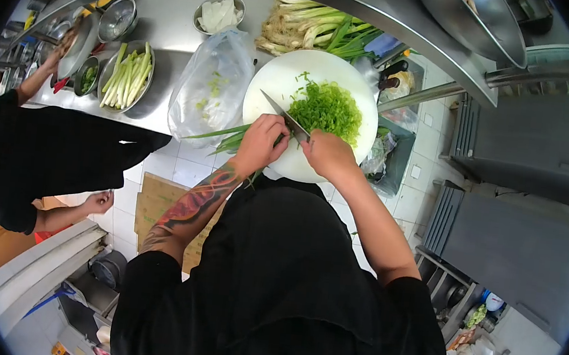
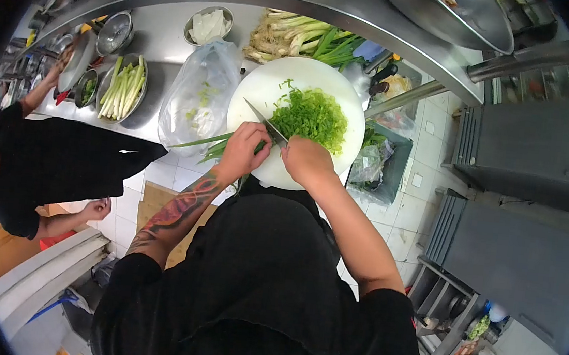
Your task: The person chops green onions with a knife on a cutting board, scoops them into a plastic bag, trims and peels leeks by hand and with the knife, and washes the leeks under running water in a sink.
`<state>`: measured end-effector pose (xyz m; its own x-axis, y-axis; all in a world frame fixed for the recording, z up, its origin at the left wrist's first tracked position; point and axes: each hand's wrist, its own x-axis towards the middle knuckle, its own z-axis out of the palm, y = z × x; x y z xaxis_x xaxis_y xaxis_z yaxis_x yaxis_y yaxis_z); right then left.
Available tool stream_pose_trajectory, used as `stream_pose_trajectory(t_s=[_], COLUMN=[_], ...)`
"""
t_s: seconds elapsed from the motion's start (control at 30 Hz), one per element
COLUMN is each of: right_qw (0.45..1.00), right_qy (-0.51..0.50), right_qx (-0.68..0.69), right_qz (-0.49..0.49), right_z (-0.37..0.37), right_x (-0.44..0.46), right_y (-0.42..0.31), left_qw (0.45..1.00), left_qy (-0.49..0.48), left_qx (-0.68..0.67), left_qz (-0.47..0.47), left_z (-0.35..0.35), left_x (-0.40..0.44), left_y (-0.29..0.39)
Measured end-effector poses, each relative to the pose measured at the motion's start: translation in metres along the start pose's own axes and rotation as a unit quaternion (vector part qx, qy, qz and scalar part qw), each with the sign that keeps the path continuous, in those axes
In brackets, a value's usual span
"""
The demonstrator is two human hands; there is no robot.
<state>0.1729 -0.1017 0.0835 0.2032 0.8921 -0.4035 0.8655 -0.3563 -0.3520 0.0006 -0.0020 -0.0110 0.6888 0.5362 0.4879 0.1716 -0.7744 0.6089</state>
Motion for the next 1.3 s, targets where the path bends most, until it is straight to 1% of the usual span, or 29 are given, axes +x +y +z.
stream_pose_trajectory(t_s=[0.1, 0.17, 0.3, 0.43, 0.57, 0.63, 0.67, 0.73, 0.77, 0.87, 0.93, 0.97, 1.07, 1.1, 1.2, 1.3], right_qw=[1.000, 0.999, 0.999, 0.998, 0.998, 0.997, 0.997, 0.996, 0.996, 0.996, 0.996, 0.995, 0.994, 0.994, 0.993, 0.993], right_qy=[-0.002, -0.034, -0.005, -0.002, -0.009, -0.005, -0.008, 0.013, 0.028, 0.036, 0.038, 0.039, 0.059, 0.060, 0.084, 0.098], right_qx=[0.031, 0.019, 0.047, 0.062, 0.065, 0.075, 0.076, 0.079, 0.069, 0.073, 0.077, 0.081, 0.084, 0.083, 0.083, 0.067], right_qz=[0.002, -0.007, -0.025, -0.009, -0.007, 0.005, 0.002, 0.037, 0.047, 0.033, 0.035, 0.038, 0.027, 0.027, 0.002, -0.013], right_z=[-0.012, -0.013, 0.004, 0.002, -0.004, -0.014, -0.019, -0.029, -0.028, -0.030, -0.024, -0.020, -0.010, -0.014, -0.025, -0.029], right_x=[-0.010, -0.024, -0.038, -0.030, -0.023, -0.019, -0.019, -0.020, -0.019, -0.024, -0.026, -0.025, -0.024, -0.027, -0.040, -0.047], right_y=[-0.003, -0.005, -0.013, -0.017, 0.000, 0.011, 0.016, 0.029, 0.035, 0.037, 0.035, 0.034, 0.042, 0.041, 0.032, 0.027], left_qw=[1.000, 0.999, 0.999, 0.999, 0.997, 0.995, 0.995, 0.991, 0.991, 0.993, 0.997, 0.997, 0.999, 0.998, 0.998, 0.997], left_qy=[-0.012, -0.012, -0.030, -0.040, -0.066, -0.098, -0.098, -0.133, -0.132, -0.114, -0.076, -0.064, -0.046, -0.061, -0.063, -0.068], left_qx=[0.004, 0.027, 0.009, 0.002, 0.028, 0.030, 0.032, -0.001, 0.002, 0.009, 0.015, -0.005, 0.002, 0.005, 0.025, 0.013], left_qz=[0.008, 0.016, 0.010, 0.009, 0.023, 0.011, 0.007, -0.015, -0.017, -0.010, -0.008, -0.040, -0.018, -0.015, 0.002, 0.019], left_z=[-0.004, -0.004, -0.004, -0.008, -0.017, -0.023, -0.025, -0.026, -0.026, -0.018, -0.005, 0.003, 0.013, 0.014, 0.011, 0.006], left_x=[0.001, 0.002, 0.002, 0.005, 0.012, 0.015, 0.013, 0.008, 0.006, 0.008, 0.020, 0.025, 0.031, 0.030, 0.026, 0.024], left_y=[0.002, 0.003, 0.001, 0.006, 0.016, 0.018, 0.017, 0.015, 0.013, 0.008, 0.003, 0.005, 0.007, 0.006, 0.003, 0.006])
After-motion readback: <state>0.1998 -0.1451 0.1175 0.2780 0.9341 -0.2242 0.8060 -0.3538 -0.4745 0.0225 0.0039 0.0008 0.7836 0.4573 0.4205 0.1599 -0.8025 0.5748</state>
